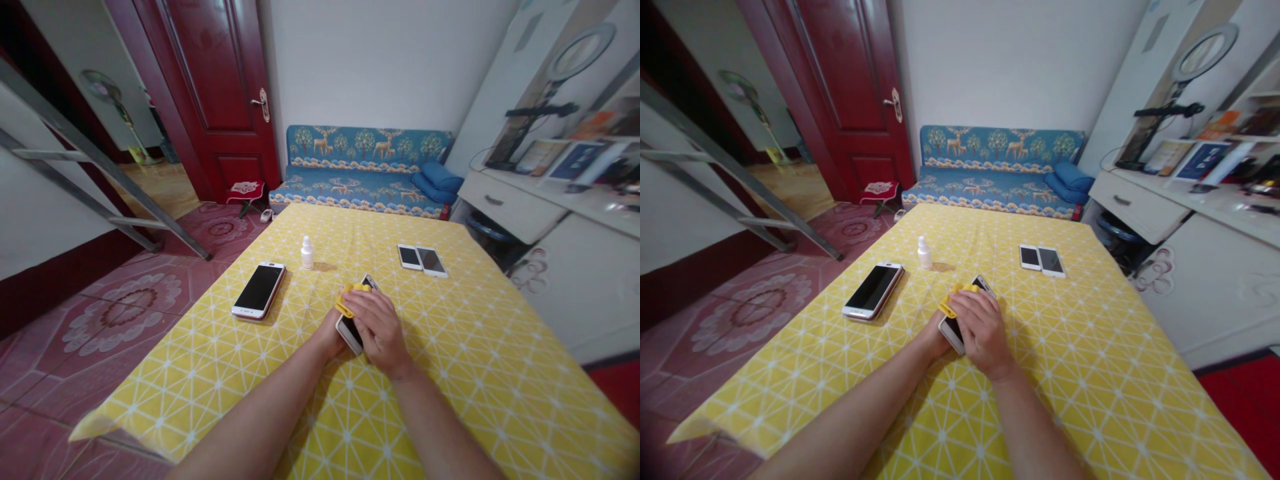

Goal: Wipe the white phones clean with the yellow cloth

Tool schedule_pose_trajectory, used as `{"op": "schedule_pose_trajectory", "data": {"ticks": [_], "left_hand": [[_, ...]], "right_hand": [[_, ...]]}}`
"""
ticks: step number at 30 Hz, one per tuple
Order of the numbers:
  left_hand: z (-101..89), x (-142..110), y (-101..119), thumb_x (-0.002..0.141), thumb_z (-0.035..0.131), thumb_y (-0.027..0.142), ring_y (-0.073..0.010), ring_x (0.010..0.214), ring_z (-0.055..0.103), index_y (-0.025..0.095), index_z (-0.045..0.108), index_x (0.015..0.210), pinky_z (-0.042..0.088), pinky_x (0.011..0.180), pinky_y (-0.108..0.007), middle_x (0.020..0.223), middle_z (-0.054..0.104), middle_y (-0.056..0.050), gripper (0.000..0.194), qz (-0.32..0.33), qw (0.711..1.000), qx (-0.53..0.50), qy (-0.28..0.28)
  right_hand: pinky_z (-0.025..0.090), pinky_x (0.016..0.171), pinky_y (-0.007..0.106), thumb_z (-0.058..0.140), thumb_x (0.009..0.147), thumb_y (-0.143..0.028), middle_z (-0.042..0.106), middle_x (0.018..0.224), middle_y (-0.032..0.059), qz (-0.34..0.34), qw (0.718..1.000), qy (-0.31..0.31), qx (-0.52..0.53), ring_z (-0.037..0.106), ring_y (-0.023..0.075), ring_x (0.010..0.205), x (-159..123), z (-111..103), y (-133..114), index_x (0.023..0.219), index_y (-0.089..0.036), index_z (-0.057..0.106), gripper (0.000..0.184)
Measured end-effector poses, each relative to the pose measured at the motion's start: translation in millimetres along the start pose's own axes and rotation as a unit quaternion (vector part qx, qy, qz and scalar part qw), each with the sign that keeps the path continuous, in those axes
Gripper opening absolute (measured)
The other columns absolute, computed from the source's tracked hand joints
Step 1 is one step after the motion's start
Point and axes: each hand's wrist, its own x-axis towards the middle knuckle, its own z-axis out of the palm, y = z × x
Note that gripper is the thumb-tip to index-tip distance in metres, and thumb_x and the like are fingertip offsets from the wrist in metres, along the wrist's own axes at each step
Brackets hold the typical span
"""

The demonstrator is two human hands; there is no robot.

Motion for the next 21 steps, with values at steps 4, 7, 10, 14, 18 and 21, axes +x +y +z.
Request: {"op": "schedule_pose_trajectory", "data": {"ticks": [4,7,10,14,18,21], "left_hand": [[-4.8,-5.4,8.2,0.084,0.049,0.063,-0.0198,0.062,0.066,0.014,0.061,0.11,0.052,0.049,-0.027,0.08,0.068,-0.009,0.057,-0.098,0.981,0.144,-0.09],[-8.8,-9.3,9.1,0.084,0.052,0.059,-0.0235,0.064,0.068,0.012,0.058,0.112,0.051,0.043,-0.028,0.085,0.069,-0.013,0.055,-0.117,0.961,0.209,-0.139],[-11.6,-10.4,9.9,0.083,0.057,0.049,-0.0263,0.07,0.07,0.012,0.054,0.117,0.053,0.044,-0.029,0.089,0.07,-0.015,0.05,-0.106,0.954,0.216,-0.178],[-14.3,-9.0,11.9,0.085,0.054,0.048,-0.0265,0.075,0.07,0.012,0.052,0.124,0.054,0.047,-0.03,0.102,0.069,-0.019,0.053,-0.108,0.959,0.182,-0.188],[-14.0,-6.9,15.0,0.086,0.047,0.051,-0.0265,0.082,0.07,0.006,0.057,0.121,0.056,0.053,-0.032,0.108,0.068,-0.021,0.058,-0.135,0.967,0.135,-0.17],[-11.4,-6.9,17.7,0.086,0.047,0.05,-0.0289,0.086,0.07,0.005,0.059,0.121,0.056,0.058,-0.035,0.11,0.068,-0.021,0.058,-0.128,0.973,0.12,-0.147]], "right_hand": [[0.037,0.108,0.049,0.045,0.091,-0.015,0.065,0.125,0.0032,0.078,0.995,0.058,-0.029,0.053,0.0215,0.123,-2.5,-3.5,15.1,0.123,-0.028,0.06,0.038],[0.038,0.107,0.049,0.044,0.093,-0.02,0.065,0.124,0.0045,0.123,0.987,0.102,-0.021,0.054,0.0223,0.123,-5.5,-7.5,24.7,0.121,-0.027,0.063,0.034],[0.045,0.099,0.045,0.045,0.094,-0.028,0.067,0.12,0.008,0.218,0.965,0.147,0.015,0.06,0.0241,0.114,-9.7,-9.7,30.2,0.119,-0.023,0.065,0.032],[0.052,0.075,0.036,0.05,0.09,-0.039,0.073,0.097,0.0082,0.344,0.919,0.18,0.067,0.067,0.0239,0.085,-15.6,-7.1,34.3,0.107,-0.018,0.07,0.034],[0.05,0.07,0.034,0.052,0.088,-0.044,0.073,0.09,0.0072,0.386,0.897,0.186,0.106,0.065,0.0228,0.078,-16.2,-1.1,37.0,0.105,-0.016,0.07,0.037],[0.049,0.071,0.034,0.053,0.086,-0.044,0.073,0.09,0.0064,0.394,0.89,0.192,0.126,0.065,0.0225,0.078,-14.8,2.0,38.7,0.1,-0.017,0.071,0.035]]}}
